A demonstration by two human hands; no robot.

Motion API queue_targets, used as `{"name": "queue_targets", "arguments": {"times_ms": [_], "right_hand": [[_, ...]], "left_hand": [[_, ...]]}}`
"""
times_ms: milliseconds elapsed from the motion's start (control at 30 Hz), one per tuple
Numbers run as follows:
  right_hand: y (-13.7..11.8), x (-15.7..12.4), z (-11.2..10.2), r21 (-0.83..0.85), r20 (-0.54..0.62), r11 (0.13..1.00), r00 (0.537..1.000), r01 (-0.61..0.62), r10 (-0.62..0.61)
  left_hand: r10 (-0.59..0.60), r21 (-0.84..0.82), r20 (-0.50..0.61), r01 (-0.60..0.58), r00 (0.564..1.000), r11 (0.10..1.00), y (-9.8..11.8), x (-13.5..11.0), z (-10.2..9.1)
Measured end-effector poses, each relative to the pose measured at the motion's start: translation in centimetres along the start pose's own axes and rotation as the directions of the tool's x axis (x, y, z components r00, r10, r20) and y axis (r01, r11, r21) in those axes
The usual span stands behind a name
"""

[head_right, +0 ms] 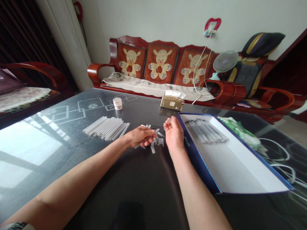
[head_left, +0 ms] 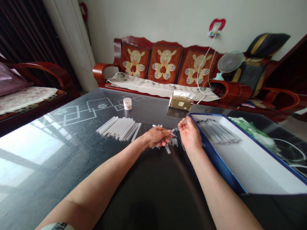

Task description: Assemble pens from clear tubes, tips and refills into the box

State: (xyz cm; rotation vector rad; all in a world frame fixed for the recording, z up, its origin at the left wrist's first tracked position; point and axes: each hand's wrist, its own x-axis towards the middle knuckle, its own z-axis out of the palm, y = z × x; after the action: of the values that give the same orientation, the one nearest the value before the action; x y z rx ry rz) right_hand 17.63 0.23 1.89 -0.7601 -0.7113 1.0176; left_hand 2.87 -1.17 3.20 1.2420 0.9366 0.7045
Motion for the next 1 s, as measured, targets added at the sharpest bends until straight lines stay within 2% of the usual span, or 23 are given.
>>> {"name": "queue_targets", "arguments": {"times_ms": [67, 167, 267, 400, 500, 567, 800, 1000], "right_hand": [[-0.2, 0.6, -0.8, -0.074, -0.056, 0.996, 0.997, 0.047, -0.051], [0.5, 0.7, -1.8, -0.36, -0.014, 0.928, 0.994, 0.097, -0.109], [1.7, 0.6, -2.5, -0.636, 0.092, 0.756, 0.988, 0.156, -0.126], [2.2, 0.4, -2.9, -0.824, 0.258, 0.466, 0.946, 0.322, -0.198], [1.9, 0.1, -2.8, -0.858, 0.376, 0.284, 0.901, 0.427, -0.217], [1.6, -0.2, -2.5, -0.856, 0.424, 0.218, 0.879, 0.468, -0.22], [1.4, 0.1, -2.8, -0.886, 0.386, 0.148, 0.877, 0.439, -0.287], [1.9, -0.8, -2.6, -0.824, 0.558, -0.004, 0.811, 0.567, -0.175]], "left_hand": [[0.043, -0.065, -0.064, -0.047, 0.997, 0.997, -0.2, 0.1, -0.3], [0.184, -0.079, -0.184, -0.201, 0.966, 0.976, -0.6, 0.3, -0.9], [0.26, -0.083, -0.199, -0.281, 0.945, 0.956, -0.9, 0.4, -1.9], [0.291, -0.096, -0.252, -0.323, 0.923, 0.942, -1.0, 0.6, -2.9], [0.297, -0.109, -0.281, -0.338, 0.912, 0.935, -1.1, 0.8, -3.1], [0.302, -0.11, -0.293, -0.345, 0.907, 0.932, -1.2, 0.9, -3.1], [0.291, -0.119, -0.3, -0.338, 0.909, 0.934, -1.4, 1.0, -3.2], [0.285, -0.131, -0.271, -0.329, 0.919, 0.935, -1.6, 0.9, -3.3]]}}
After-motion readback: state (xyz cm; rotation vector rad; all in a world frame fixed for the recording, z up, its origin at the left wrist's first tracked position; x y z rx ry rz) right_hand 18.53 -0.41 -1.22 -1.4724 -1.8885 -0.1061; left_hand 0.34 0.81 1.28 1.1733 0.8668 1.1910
